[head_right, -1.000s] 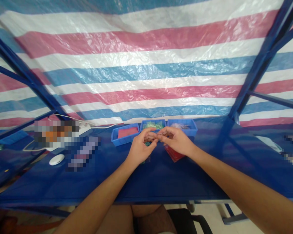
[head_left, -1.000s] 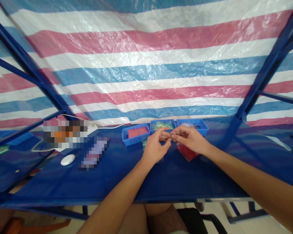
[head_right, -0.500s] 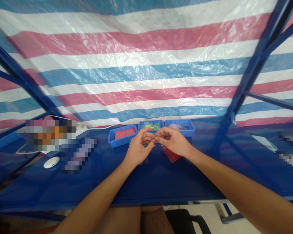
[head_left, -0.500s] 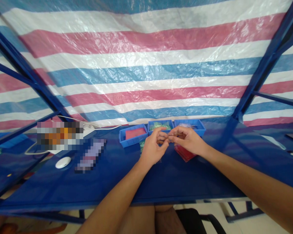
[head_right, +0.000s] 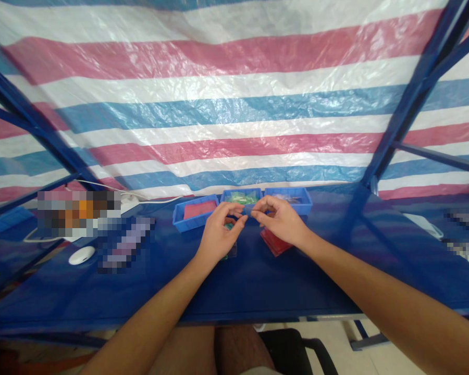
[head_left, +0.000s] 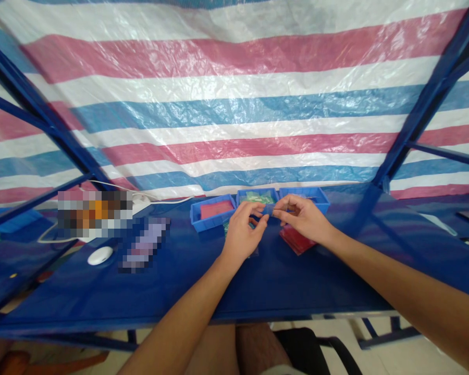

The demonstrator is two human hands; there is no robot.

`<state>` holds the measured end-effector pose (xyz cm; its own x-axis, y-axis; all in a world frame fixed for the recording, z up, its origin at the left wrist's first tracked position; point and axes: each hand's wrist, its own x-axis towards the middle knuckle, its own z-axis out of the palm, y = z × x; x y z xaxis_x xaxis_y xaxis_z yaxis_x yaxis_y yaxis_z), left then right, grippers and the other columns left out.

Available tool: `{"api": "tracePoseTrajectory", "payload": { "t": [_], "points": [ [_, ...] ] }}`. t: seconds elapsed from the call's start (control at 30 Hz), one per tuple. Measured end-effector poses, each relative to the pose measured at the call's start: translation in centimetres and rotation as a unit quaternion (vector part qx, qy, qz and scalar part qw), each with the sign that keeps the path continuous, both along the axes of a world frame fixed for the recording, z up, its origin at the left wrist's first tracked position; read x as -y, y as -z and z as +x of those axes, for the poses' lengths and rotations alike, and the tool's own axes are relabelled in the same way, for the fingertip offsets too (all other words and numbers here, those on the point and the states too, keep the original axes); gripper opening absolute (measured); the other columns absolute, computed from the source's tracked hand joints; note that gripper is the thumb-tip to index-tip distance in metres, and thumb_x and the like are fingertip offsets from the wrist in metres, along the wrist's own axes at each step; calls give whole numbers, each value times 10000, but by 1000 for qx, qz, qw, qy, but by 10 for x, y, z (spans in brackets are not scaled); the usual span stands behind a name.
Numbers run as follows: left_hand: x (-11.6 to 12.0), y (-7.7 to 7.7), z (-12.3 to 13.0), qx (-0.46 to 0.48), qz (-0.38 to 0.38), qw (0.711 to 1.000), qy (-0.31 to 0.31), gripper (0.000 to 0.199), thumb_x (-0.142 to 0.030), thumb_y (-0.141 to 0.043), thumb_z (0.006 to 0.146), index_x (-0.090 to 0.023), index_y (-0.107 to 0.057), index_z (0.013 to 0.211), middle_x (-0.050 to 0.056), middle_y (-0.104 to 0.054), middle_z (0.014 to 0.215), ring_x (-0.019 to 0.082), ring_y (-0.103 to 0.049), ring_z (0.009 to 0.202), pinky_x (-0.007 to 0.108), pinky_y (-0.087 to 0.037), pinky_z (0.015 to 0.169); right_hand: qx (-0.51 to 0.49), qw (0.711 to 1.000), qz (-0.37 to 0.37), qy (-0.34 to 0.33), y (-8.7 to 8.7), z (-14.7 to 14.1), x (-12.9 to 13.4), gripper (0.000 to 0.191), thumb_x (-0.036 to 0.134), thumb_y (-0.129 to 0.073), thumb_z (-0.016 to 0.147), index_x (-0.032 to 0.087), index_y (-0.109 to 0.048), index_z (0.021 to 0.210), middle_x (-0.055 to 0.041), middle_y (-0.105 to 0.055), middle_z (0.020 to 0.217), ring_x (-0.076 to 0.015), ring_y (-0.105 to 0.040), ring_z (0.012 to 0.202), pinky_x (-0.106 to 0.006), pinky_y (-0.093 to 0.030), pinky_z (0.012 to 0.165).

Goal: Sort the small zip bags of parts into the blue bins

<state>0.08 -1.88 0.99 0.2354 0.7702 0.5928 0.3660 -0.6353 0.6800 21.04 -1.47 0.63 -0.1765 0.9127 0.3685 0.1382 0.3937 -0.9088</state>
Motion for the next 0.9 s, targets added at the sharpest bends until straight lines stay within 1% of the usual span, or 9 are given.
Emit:
{"api": "tracePoseTrajectory", "payload": {
  "t": [0.07,0.13,0.2,0.33,0.47,0.6,0.67,0.8,0.9],
  "points": [
    [1,-1,-1,0,4,1000,-6,176,-290,-700,954,-199,-717,1103,85,-723,1085,192,-719,918,281,-612,755,-4,1000,1,11,2,1,-2,367,563,-801,852,233,-660,924,-24,-692,843,-173,-660,691,-327,-612,641],
    [1,-1,0,-1,-7,1000,18,182,-310,-676,975,-204,-735,1112,90,-733,1089,201,-729,943,300,-630,796,-4,1000,5,14,3,2,-3,367,569,-794,859,236,-656,929,-19,-687,816,-177,-660,686,-327,-610,634],
    [3,1,1,-4,-24,998,56,230,-325,-670,983,-214,-746,1169,104,-735,1163,210,-741,968,321,-649,826,-8,1000,8,4,4,2,-2,372,576,-793,861,241,-654,946,-14,-690,809,-178,-664,679,-335,-613,643],
    [4,4,4,0,-37,993,109,358,-348,-729,945,-214,-737,1278,125,-709,1284,226,-752,1020,362,-665,909,-28,999,3,-31,5,-1,1,370,576,-799,861,248,-684,989,-39,-745,924,-222,-736,813,-377,-635,767],
    [3,4,3,-4,-37,991,125,358,-353,-723,954,-219,-746,1285,119,-706,1295,240,-733,1111,381,-650,991,-18,999,-6,-49,5,-3,4,346,572,-782,883,255,-745,1017,-57,-782,1002,-249,-762,856,-409,-634,835],
    [3,5,2,-36,-13,992,123,357,-355,-710,965,-225,-736,1297,122,-705,1291,253,-715,1141,401,-654,985,38,997,58,-12,2,-2,6,305,546,-749,918,254,-806,983,-63,-793,1011,-263,-743,946,-420,-602,911],
    [4,6,3,-45,3,993,108,380,-359,-699,974,-216,-712,1325,131,-690,1307,249,-711,1135,393,-662,955,43,997,67,11,1,-2,6,302,534,-765,907,244,-813,976,-64,-790,972,-248,-733,892,-397,-605,848],
    [5,7,1,-43,23,998,46,459,-361,-672,993,-235,-625,1432,138,-599,1438,230,-694,1152,361,-664,910,-12,998,17,55,4,2,0,367,557,-802,862,216,-787,994,-47,-764,853,-183,-672,671,-324,-590,622],
    [6,4,-1,-39,31,998,31,383,-363,-655,1004,-237,-670,1366,129,-618,1387,220,-693,1133,335,-657,876,-43,994,12,98,6,5,-5,384,564,-813,849,208,-764,986,-37,-741,804,-173,-663,652,-299,-580,576]
  ]
}}
